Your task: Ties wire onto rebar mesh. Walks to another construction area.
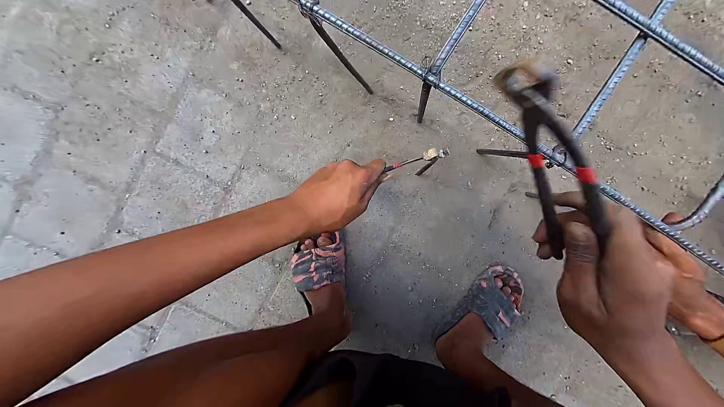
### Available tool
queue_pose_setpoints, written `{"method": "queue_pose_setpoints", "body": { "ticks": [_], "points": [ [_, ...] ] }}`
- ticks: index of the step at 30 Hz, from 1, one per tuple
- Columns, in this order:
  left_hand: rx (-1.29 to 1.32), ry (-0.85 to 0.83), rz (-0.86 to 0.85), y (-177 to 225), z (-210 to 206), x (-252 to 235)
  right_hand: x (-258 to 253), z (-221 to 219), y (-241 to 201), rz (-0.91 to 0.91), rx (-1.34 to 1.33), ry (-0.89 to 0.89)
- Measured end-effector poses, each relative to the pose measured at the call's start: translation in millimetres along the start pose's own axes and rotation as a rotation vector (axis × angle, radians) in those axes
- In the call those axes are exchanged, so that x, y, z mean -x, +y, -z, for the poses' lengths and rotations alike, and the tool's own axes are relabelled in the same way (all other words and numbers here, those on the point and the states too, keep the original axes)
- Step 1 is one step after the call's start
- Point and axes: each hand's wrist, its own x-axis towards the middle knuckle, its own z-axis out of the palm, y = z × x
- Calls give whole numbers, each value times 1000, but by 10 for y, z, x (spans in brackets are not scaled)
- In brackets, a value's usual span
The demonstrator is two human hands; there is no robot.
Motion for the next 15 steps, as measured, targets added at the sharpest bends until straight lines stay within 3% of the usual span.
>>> {"method": "queue_pose_setpoints", "body": {
  "ticks": [2, 6, 8, 10, 12, 15],
  "points": [
    [13, 34, 45, 65, 58, 21, 18, -109, 63, -5, -24, 63],
    [34, -122, 19, -135, 242, -175, 136, -406, 153, -53, 286, -223],
    [30, -212, 76, -61, 387, -221, 40, -248, 85, -26, 196, -158],
    [58, -147, -5, -191, 203, -205, 40, -28, -3, -28, -16, -48],
    [76, -85, -40, -271, 177, -229, -1, -81, 58, -25, -108, 64],
    [69, -117, -26, -231, 180, -193, 145, -381, 247, -71, 182, -124]
  ]
}}
